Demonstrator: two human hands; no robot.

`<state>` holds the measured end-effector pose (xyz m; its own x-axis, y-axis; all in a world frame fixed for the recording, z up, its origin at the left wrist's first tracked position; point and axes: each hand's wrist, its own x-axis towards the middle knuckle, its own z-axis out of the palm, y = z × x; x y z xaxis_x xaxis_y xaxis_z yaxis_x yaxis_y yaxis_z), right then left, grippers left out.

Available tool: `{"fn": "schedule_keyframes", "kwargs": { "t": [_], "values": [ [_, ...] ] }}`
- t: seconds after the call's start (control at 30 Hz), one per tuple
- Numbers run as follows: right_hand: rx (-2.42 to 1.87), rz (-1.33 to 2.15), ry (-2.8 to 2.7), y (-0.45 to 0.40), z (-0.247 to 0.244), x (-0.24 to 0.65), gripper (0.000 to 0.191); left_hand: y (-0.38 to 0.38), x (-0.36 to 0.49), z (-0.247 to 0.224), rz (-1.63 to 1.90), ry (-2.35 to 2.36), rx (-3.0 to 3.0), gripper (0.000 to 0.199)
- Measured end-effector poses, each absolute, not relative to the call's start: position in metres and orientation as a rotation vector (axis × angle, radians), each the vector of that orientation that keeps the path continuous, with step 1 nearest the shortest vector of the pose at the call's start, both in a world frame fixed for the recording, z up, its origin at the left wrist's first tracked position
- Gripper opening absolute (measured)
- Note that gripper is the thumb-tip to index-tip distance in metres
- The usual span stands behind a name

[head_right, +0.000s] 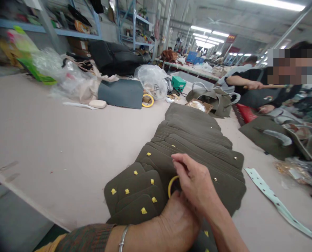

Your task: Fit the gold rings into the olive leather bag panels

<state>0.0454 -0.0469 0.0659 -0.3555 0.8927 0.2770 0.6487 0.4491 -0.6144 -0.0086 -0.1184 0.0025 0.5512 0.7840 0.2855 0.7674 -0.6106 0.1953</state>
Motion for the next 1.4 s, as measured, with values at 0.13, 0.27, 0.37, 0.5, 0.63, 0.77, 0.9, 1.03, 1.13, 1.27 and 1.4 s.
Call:
{"fn": "schedule_keyframes", "kwargs": {
  "t": [0.13,0.27,0.37,0.5,0.63,0.77,0.9,1.03,1.13,1.27,1.4],
  "values": [
    [-1.466,0.554,-1.761,-0.052,0.07,0.102,0.026,-0.121,-0.027,0.016,0.506,1.381,2.678,0.01],
    [-1.604,0.446,-1.535,-0.07,0.052,0.158,0.031,-0.113,-0.03,0.021,0.347,1.375,2.636,0.012],
    [-1.663,0.321,-1.548,-0.085,0.036,0.177,0.029,-0.107,-0.03,0.026,0.201,1.353,2.641,0.013],
    [-1.61,0.186,-1.671,-0.093,0.025,0.176,0.023,-0.101,-0.034,0.037,0.059,1.369,2.659,0.02],
    [-1.527,0.089,-1.712,-0.091,0.024,0.169,0.023,-0.098,-0.04,0.046,-0.02,1.377,2.657,0.02],
    [-1.418,0.01,-1.881,-0.086,0.027,0.161,0.025,-0.093,-0.045,0.054,-0.065,1.314,2.561,0.018],
    [-1.377,-0.021,-2.054,-0.079,0.031,0.152,0.03,-0.091,-0.047,0.056,-0.057,1.279,2.547,0.019],
    [-1.423,-0.048,-2.127,-0.075,0.031,0.146,0.032,-0.093,-0.046,0.049,-0.117,1.266,2.581,0.019],
    [-1.481,-0.068,-2.136,-0.074,0.031,0.144,0.031,-0.094,-0.045,0.046,-0.119,1.286,2.573,0.02],
    [-1.528,-0.11,-2.174,-0.072,0.033,0.142,0.03,-0.091,-0.047,0.051,-0.082,1.309,2.541,0.019],
    [-1.556,-0.18,-2.213,-0.071,0.039,0.137,0.025,-0.091,-0.053,0.059,-0.073,1.304,2.5,0.017]
  ]
}}
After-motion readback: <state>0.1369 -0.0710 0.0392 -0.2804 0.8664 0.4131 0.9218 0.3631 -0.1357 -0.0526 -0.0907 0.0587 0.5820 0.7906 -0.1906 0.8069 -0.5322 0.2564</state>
